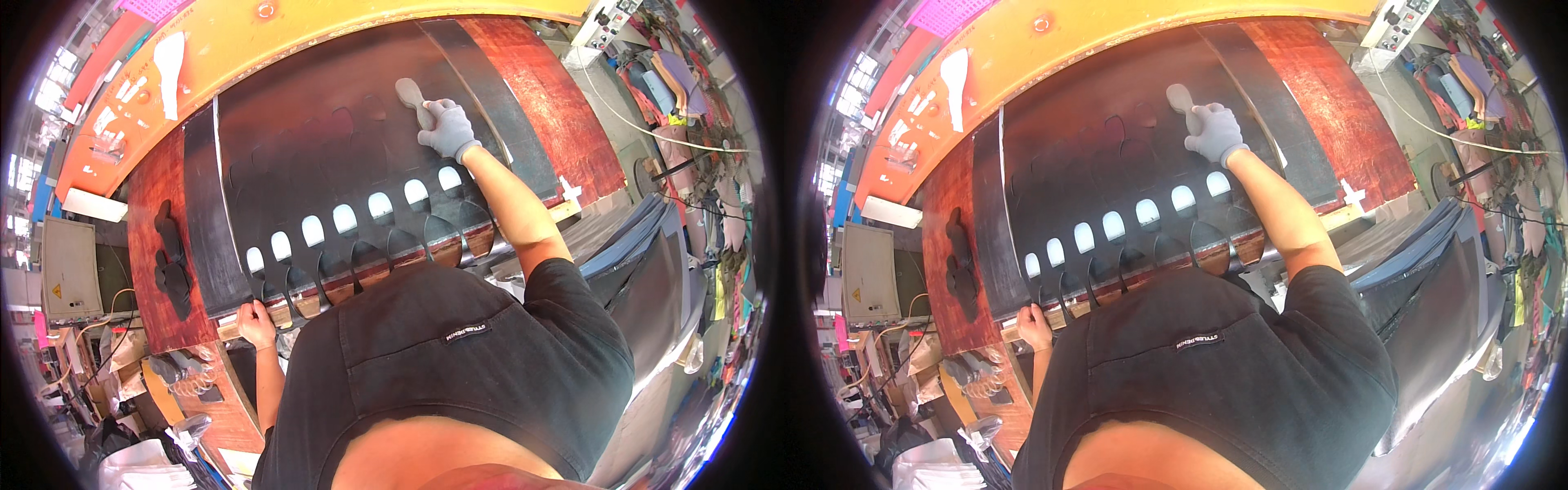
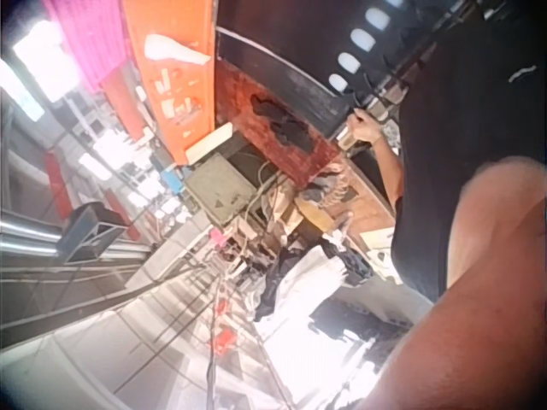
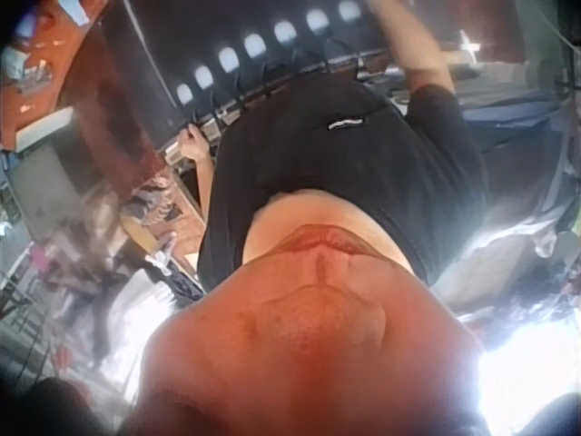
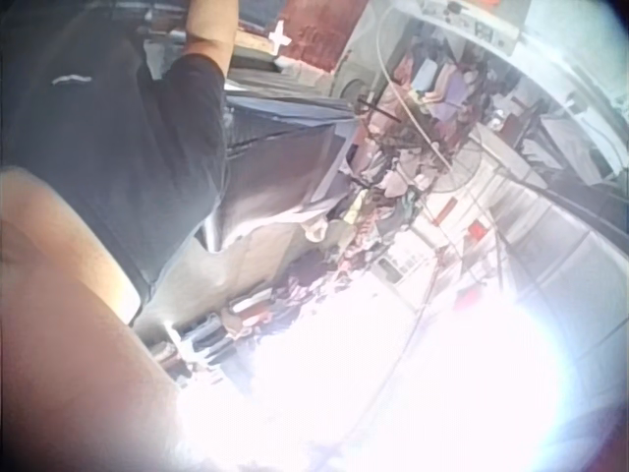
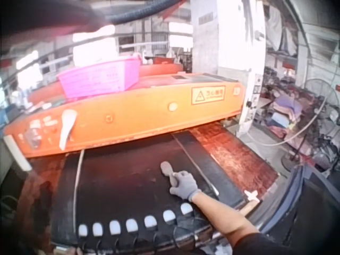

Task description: The person repeatedly places a black rubber sheet under a press machine, activates the press, and removes the sheet. The person stacks the processed sheets on the table and continues the cycle with additional sheets.

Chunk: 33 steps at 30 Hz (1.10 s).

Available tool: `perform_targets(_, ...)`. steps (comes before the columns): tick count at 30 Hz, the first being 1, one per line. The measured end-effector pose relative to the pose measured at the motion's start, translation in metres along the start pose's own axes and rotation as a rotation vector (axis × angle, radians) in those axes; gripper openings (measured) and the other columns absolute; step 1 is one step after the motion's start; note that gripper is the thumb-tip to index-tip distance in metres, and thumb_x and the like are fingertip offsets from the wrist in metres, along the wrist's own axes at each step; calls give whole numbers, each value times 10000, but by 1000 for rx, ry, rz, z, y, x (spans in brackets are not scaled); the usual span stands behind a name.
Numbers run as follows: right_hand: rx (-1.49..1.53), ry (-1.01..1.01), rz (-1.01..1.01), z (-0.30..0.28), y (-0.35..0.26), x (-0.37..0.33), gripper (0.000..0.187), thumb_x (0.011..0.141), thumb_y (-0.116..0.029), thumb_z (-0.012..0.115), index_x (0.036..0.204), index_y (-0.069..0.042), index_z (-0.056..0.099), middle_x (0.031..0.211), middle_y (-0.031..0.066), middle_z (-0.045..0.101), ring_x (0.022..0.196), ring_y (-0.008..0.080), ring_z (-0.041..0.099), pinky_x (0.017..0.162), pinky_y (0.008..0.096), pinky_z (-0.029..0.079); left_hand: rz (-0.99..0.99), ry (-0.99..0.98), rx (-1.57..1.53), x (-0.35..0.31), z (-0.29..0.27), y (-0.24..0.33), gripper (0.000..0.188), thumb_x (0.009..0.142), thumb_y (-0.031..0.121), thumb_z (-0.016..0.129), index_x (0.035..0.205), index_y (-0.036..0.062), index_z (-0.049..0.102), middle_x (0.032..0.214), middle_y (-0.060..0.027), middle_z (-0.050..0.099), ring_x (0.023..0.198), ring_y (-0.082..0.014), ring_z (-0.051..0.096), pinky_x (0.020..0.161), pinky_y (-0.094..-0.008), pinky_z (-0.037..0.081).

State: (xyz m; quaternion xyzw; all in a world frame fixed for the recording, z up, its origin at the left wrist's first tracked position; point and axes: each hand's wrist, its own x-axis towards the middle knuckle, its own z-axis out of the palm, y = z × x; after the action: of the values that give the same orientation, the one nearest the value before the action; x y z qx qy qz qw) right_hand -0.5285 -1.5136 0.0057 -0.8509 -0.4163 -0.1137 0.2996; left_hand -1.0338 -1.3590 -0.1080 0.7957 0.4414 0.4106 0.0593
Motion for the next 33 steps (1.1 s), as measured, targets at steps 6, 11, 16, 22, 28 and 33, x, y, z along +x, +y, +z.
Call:
perform_targets(6,-12,-43,-31,-4,0,2,654,608,-342,706,1205,-131,544,1241,162,485,1120,359,470,943,419,422,-9,-5,-6,1,-2,1,308,834,155,556,584,20,439,587,-131,459,597,-320,467,571,-435,368)
perform_targets(11,18,-52,-6,-4,-1,2,656,606,-346,707,1206,-137,543,1247,165,483,1123,367,471,943,416,422,-3,-11,-7,2,-5,3,311,837,162,557,587,17,443,590,-134,459,596,-321,467,570,-431,366)
perform_targets(16,56,-39,-13,-1,5,9,659,619,-358,697,1216,-132,534,1234,176,492,1107,375,489,948,416,418,1,-12,-24,7,-6,6,312,839,165,561,591,13,448,590,-134,458,595,-319,463,571,-428,364)
perform_targets(22,289,10,40,-3,16,9,665,628,-349,688,1222,-97,527,1246,201,480,1140,368,478,969,393,402,12,2,-4,13,-4,12,310,841,166,562,595,13,451,592,-134,459,595,-317,462,573,-429,366)
perform_targets(28,148,5,46,2,15,17,703,573,-284,713,1217,-59,546,1267,208,460,1178,343,459,996,353,388,33,12,-14,27,4,15,305,842,170,553,600,15,453,600,-134,462,602,-321,467,574,-434,367)
perform_targets(33,126,26,45,8,11,38,706,565,-298,715,1212,-63,555,1274,210,457,1183,343,456,993,358,391,16,-5,9,42,12,16,306,838,174,552,594,19,451,602,-136,471,609,-324,473,578,-439,370)
